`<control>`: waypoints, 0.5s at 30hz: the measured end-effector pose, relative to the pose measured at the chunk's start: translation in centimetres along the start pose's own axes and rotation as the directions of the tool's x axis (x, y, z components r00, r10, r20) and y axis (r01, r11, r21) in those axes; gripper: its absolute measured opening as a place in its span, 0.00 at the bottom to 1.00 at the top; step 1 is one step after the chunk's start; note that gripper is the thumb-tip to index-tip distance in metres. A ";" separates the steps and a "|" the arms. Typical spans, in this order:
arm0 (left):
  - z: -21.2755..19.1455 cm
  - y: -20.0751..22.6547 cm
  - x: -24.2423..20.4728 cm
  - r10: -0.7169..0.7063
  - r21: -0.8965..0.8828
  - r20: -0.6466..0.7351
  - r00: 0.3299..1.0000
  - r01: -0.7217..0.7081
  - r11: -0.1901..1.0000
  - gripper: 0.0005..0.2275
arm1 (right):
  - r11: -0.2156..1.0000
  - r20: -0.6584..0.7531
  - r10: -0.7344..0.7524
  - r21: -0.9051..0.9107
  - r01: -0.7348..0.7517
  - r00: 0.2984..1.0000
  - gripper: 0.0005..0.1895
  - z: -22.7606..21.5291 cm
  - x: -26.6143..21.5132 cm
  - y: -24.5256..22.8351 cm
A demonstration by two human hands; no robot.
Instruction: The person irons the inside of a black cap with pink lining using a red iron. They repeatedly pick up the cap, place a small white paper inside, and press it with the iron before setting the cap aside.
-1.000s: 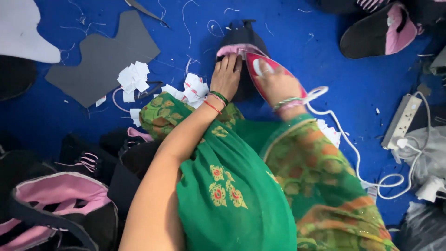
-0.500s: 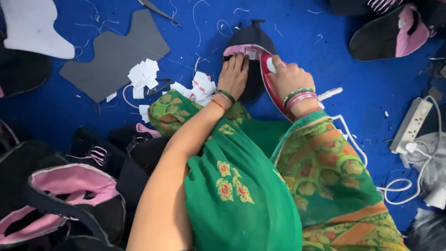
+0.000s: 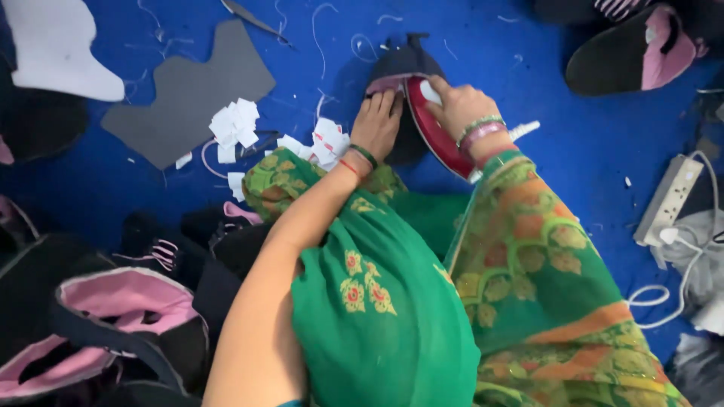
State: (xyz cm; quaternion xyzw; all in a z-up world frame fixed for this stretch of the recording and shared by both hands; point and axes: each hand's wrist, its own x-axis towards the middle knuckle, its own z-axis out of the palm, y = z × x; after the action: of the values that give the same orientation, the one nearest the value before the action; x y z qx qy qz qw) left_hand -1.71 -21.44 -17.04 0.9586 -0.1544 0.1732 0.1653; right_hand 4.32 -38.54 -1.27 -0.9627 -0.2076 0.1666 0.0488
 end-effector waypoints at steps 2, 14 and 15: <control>0.5 0.1 -0.3 0.016 0.022 0.101 0.995 -0.018 1.000 0.21 | 0.998 0.004 0.063 0.012 -0.063 0.998 0.24 -0.1 -0.3 -0.6; -2.7 -1.4 -0.5 -0.384 -0.446 0.122 0.915 0.397 0.802 0.33 | 0.993 -0.003 0.119 -0.005 -0.119 0.993 0.26 -1.9 -1.9 -1.2; -2.0 -1.5 -0.3 -0.389 -0.446 0.127 0.913 0.403 0.799 0.33 | 0.993 0.003 0.117 -0.006 -0.117 0.993 0.26 -0.9 -1.1 -0.9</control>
State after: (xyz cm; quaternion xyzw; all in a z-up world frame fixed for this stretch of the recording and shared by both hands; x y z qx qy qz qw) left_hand -2.06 -19.28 -15.75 0.9043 0.0099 0.0792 0.4193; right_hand 3.34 -38.25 0.09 -0.9730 -0.1513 0.1704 0.0357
